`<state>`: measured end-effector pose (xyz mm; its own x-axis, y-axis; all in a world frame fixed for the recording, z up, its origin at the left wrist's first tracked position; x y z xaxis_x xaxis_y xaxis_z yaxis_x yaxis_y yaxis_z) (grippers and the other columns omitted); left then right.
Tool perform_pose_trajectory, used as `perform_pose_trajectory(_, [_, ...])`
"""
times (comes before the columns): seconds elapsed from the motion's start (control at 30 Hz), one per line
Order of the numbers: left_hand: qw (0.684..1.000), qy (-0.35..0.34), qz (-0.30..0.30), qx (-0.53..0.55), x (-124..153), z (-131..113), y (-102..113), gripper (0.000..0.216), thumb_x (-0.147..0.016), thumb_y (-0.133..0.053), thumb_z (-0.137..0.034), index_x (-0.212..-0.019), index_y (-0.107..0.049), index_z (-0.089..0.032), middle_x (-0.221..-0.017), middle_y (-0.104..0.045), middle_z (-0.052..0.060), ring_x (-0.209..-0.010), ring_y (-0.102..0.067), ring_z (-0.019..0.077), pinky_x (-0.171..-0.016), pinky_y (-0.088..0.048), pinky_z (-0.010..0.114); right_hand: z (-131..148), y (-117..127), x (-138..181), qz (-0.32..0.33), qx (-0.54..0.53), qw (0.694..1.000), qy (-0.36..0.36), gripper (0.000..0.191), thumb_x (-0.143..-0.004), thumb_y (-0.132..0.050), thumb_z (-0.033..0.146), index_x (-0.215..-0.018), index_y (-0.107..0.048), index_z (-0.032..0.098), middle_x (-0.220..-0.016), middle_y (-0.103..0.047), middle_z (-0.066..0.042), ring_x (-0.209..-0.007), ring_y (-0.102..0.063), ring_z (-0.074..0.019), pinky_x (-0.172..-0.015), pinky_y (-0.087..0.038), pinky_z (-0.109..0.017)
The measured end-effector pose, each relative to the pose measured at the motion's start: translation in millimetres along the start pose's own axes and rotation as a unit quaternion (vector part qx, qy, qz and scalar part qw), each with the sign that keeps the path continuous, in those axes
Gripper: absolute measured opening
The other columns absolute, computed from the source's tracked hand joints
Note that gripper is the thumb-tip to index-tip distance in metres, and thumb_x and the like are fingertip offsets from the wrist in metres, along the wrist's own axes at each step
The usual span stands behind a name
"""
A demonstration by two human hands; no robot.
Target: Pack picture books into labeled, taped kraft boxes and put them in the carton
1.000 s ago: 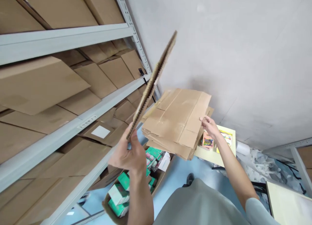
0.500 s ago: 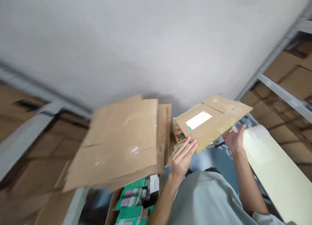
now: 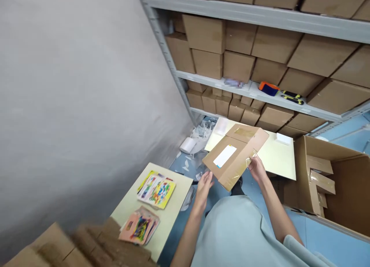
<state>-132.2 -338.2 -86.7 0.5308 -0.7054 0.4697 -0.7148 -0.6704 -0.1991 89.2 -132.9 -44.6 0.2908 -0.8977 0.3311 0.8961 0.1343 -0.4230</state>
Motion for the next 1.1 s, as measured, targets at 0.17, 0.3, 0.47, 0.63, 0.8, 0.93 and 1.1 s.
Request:
perform_pose_trajectory(0.17, [0.986,0.089,0.084,0.112,-78.8,4.4,-96.0,0.043,-0.075,-0.092,-0.043,-0.108,-0.076,-0.021,-0.125,-0.080,0.014,-0.126,-0.074,0.0326,-0.113,-0.059,0.047,7.5,65.9,-55.8,-0.014,0.009,1.000,-0.021,0.039,-0.072,-0.087,0.040,-0.104,-0.070,0.027,-0.095,-0.079,-0.001,-0.079,-0.074,-0.0196,-0.066,-0.063,-0.029])
perform_pose_trajectory(0.3, [0.996,0.042,0.036,0.064,-139.8,-11.9,-144.1,0.045,-0.068,-0.096,-0.037,-0.102,-0.073,-0.022,-0.113,-0.082,0.011,-0.115,-0.078,0.0288,-0.108,-0.061,0.045,35.7,153.2,-93.8,-0.169,0.082,0.982,0.017,0.073,-0.074,-0.089,0.055,-0.135,-0.063,0.025,-0.140,-0.072,-0.014,-0.129,-0.071,-0.0322,-0.108,-0.061,-0.049])
perform_pose_trajectory(0.47, [0.999,-0.010,0.043,-0.016,-199.1,-43.4,-186.8,0.072,-0.058,-0.102,-0.048,-0.118,-0.074,-0.019,-0.119,-0.083,0.013,-0.117,-0.076,0.0307,-0.112,-0.056,0.047,102.3,243.3,-116.5,-0.266,0.219,0.935,0.087,0.096,-0.073,-0.088,0.064,-0.152,-0.055,0.020,-0.165,-0.053,-0.022,-0.154,-0.050,-0.0384,-0.128,-0.042,-0.059])
perform_pose_trajectory(0.63, [0.981,-0.038,0.141,-0.129,-233.9,-70.4,-226.9,0.078,-0.067,-0.096,-0.062,-0.126,-0.075,-0.017,-0.124,-0.081,0.016,-0.123,-0.073,0.0334,-0.112,-0.055,0.047,142.6,261.0,-147.5,-0.218,0.273,0.930,0.118,0.089,-0.079,-0.085,0.059,-0.154,-0.054,0.024,-0.167,-0.052,-0.019,-0.156,-0.049,-0.0356,-0.128,-0.040,-0.058])
perform_pose_trajectory(0.8, [0.940,-0.078,0.243,-0.227,-257.6,-76.6,-262.4,0.061,-0.077,-0.085,-0.068,-0.112,-0.076,-0.019,-0.118,-0.081,0.014,-0.119,-0.074,0.0329,-0.108,-0.058,0.046,146.6,248.9,-161.7,-0.191,0.208,0.953,0.110,0.060,-0.079,-0.087,0.056,-0.125,-0.069,0.022,-0.138,-0.074,-0.017,-0.132,-0.069,-0.0323,-0.118,-0.051,-0.052])
perform_pose_trajectory(0.93, [0.918,-0.135,0.235,-0.290,-278.1,-75.0,-272.2,0.056,-0.084,-0.075,-0.068,-0.113,-0.071,-0.020,-0.121,-0.079,0.014,-0.117,-0.073,0.0315,-0.108,-0.056,0.046,146.0,232.4,-144.4,-0.213,0.186,0.951,0.120,0.049,-0.079,-0.088,0.055,-0.111,-0.071,0.022,-0.114,-0.081,-0.011,-0.112,-0.075,-0.0280,-0.108,-0.057,-0.046])
perform_pose_trajectory(1.1, [0.913,-0.122,0.238,-0.307,-292.8,-57.6,-274.3,0.050,-0.089,-0.067,-0.058,-0.123,-0.066,-0.021,-0.137,-0.073,0.018,-0.132,-0.067,0.0331,-0.119,-0.048,0.050,135.0,211.4,-119.5,-0.257,0.216,0.932,0.134,0.042,-0.082,-0.086,0.053,-0.108,-0.072,0.023,-0.114,-0.081,-0.010,-0.112,-0.075,-0.0269,-0.112,-0.055,-0.047])
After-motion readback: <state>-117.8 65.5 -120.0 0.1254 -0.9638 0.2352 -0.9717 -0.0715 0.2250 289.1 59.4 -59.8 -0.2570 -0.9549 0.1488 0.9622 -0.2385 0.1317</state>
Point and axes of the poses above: each hand's wrist, its own x-axis away from the middle knuckle, its own y-axis out of the back of the hand, z = x × y, the point moved 7 cm from there along -x, towards the middle knuckle
